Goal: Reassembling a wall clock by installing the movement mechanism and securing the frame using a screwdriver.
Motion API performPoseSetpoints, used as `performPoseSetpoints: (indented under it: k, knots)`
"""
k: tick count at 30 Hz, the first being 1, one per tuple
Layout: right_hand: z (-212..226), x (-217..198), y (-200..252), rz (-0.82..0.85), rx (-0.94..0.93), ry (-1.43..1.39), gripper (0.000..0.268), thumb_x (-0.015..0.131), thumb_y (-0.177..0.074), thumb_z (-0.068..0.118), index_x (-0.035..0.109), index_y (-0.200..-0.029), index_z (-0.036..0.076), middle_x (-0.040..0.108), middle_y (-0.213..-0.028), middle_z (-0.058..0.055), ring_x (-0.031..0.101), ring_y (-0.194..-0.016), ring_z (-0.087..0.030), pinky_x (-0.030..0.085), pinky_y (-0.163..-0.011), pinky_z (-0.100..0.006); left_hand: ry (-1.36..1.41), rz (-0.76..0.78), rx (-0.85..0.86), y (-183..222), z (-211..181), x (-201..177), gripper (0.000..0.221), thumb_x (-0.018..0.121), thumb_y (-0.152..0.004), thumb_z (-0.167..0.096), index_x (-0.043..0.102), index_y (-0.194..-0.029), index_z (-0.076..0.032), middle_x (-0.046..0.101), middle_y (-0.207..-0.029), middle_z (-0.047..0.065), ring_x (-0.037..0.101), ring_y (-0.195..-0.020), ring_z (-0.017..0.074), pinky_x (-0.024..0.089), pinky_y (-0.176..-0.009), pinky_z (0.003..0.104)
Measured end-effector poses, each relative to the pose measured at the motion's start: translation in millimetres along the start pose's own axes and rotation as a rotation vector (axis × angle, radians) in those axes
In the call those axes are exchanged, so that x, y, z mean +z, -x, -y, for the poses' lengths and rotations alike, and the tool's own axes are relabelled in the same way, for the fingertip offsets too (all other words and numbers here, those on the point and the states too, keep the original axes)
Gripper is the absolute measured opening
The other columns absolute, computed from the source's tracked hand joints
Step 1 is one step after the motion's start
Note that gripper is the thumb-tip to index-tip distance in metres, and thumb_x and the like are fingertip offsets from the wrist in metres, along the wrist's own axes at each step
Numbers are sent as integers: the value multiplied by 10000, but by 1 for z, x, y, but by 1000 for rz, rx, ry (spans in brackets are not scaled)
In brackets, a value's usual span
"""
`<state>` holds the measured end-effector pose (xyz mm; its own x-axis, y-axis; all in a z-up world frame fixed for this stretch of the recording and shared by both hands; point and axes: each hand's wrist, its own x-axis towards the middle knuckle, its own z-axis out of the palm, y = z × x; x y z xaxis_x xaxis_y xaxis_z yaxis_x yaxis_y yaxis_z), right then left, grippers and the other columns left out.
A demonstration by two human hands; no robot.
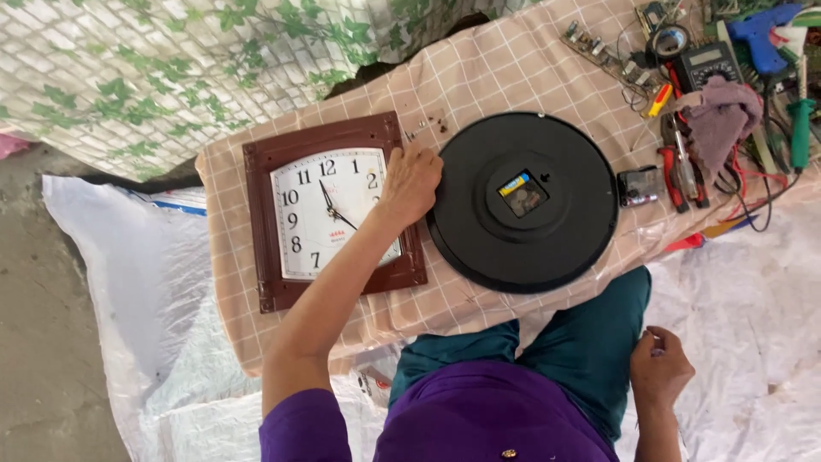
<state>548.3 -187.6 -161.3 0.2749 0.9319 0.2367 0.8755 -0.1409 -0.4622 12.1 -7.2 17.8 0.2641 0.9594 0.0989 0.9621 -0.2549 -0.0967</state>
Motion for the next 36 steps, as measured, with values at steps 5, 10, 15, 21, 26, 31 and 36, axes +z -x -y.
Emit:
performPoseSetpoints:
  k: [5,10,15,21,26,31,36]
  knots:
    - [2,-21,-6,-33,-24,-81,142,692,-1061,64,796,-1157,63,733,-885,-127,713,-822,-284,549,-771,-422,-8,159,-44,-2,-5,-15,188,565,-940,5,667,-1005,-139,658,-1022,76,544,-1094,319,432,-837,446]
    - [-8,-33,2,-76,-68,-108,140,695,-1077,27,806,-1162,35,731,-912,-142,702,-822,-282,543,-750,-415,83,135,-72,-2,-2,-5,212,570,-883,59,632,-943,-135,656,-978,60,520,-1133,297,401,-831,426]
    - [-13,-39,19,-27,44,-111,111,710,-1092,29,801,-1154,22,724,-871,-139,674,-733,-261,522,-642,-399,66,209,-128,-3,-8,-9,182,555,-930,28,610,-977,-139,662,-978,81,533,-1064,287,386,-876,419]
    - [-27,-38,32,-42,119,-162,143,687,-1078,28,792,-1173,47,722,-851,-104,690,-751,-238,539,-734,-382,30,62,-39,-6,5,1,138,657,-912,28,678,-917,-109,681,-842,63,621,-912,321,438,-755,434]
    - [-31,-39,28,-86,88,-161,101,714,-1112,-11,797,-1170,-11,720,-837,-121,688,-719,-228,532,-653,-356,49,-17,22,-12,21,23,282,702,-849,50,678,-682,-175,598,-681,-32,573,-818,247,389,-723,389]
    - [-39,-33,27,-90,124,-148,113,708,-1111,-3,799,-1174,-26,710,-849,-129,645,-680,-226,522,-622,-356,67,-27,49,-11,15,17,289,692,-833,38,651,-650,-181,577,-704,-39,565,-834,242,387,-751,395]
    - [-32,-30,26,-111,61,-181,112,723,-1088,-71,797,-1172,-70,722,-870,-182,662,-697,-270,529,-597,-365,-119,-43,53,-7,-2,13,206,692,-764,105,648,-744,-96,635,-808,71,553,-906,303,459,-738,385]
